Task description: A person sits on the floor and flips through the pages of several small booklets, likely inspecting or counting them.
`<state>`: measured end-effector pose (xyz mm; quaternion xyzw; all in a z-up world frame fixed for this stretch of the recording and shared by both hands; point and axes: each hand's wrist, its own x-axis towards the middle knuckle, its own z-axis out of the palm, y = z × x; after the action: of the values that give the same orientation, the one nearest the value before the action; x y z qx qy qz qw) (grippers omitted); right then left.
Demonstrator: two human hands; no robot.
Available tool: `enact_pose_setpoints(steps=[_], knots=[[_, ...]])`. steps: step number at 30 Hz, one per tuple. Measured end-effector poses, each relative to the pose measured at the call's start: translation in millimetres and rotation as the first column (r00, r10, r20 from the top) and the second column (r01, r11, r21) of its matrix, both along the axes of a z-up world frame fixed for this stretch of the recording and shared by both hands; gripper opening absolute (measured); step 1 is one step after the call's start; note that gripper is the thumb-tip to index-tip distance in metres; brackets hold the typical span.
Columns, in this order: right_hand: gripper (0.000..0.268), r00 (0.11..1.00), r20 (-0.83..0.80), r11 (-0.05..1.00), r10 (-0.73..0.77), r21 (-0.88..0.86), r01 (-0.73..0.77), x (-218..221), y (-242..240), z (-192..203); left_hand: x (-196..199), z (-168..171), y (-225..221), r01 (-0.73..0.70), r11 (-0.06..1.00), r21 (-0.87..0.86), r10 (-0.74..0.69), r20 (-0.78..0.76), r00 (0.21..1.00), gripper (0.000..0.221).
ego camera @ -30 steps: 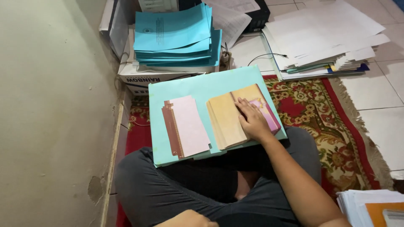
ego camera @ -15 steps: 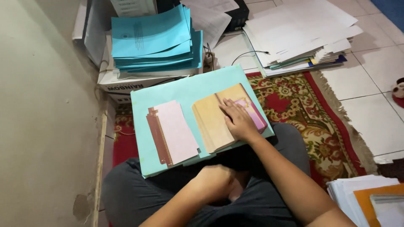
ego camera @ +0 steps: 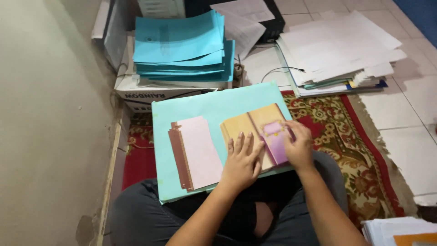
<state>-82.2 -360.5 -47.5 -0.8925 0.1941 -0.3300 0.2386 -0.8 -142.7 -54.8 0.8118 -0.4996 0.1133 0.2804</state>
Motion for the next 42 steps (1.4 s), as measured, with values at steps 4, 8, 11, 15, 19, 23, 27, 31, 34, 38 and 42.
enact_pose_setpoints(steps=[4,8,11,15,19,23,27,31,34,38,42], knots=[[0.044,0.941,-0.280,0.980,-0.192,-0.102,0.170,-23,-34,-49,0,-4,-2,-0.032,0.999,-0.031,0.032,0.012,0.999,0.058],[0.049,0.955,-0.278,0.995,-0.100,-0.007,0.102,-30,-25,-31,-1,-5,-2,-0.039,0.999,-0.025,0.039,-0.003,0.999,0.057],[0.048,0.981,-0.186,0.995,-0.059,0.064,0.072,-32,-2,15,-1,-5,-3,-0.035,0.999,-0.012,0.035,-0.016,0.999,0.059],[0.038,0.999,-0.051,0.952,0.017,0.306,0.000,-28,25,69,-1,-2,-2,-0.035,0.999,-0.009,0.035,-0.015,0.999,0.058],[0.037,0.997,-0.059,0.948,-0.041,0.313,0.058,-36,4,47,-1,-5,-2,-0.040,0.999,-0.011,0.040,-0.016,0.999,0.060],[0.027,0.981,-0.118,0.975,-0.154,0.144,0.170,-38,11,50,1,-6,-2,-0.040,0.999,-0.028,0.041,0.008,0.999,0.059],[0.018,0.998,-0.033,0.981,0.048,-0.187,-0.053,-34,34,83,1,-8,-3,-0.040,0.999,-0.021,0.041,0.004,0.999,0.060],[0.083,0.901,0.146,0.806,0.409,0.404,-0.432,-18,62,88,1,-1,0,-0.029,1.000,-0.004,0.028,-0.019,0.999,0.060],[0.046,0.832,0.281,0.636,0.478,0.543,-0.549,-1,67,51,2,6,3,0.010,0.998,0.059,-0.006,-0.081,0.997,0.055],[0.023,0.902,0.015,0.856,0.431,0.308,-0.414,5,63,25,9,-15,-10,0.055,0.945,-0.323,-0.094,-0.110,0.989,0.061],[0.015,0.927,-0.008,0.885,0.374,0.301,-0.355,6,67,29,8,25,12,-0.102,0.722,-0.684,-0.209,-0.356,0.911,0.061]])
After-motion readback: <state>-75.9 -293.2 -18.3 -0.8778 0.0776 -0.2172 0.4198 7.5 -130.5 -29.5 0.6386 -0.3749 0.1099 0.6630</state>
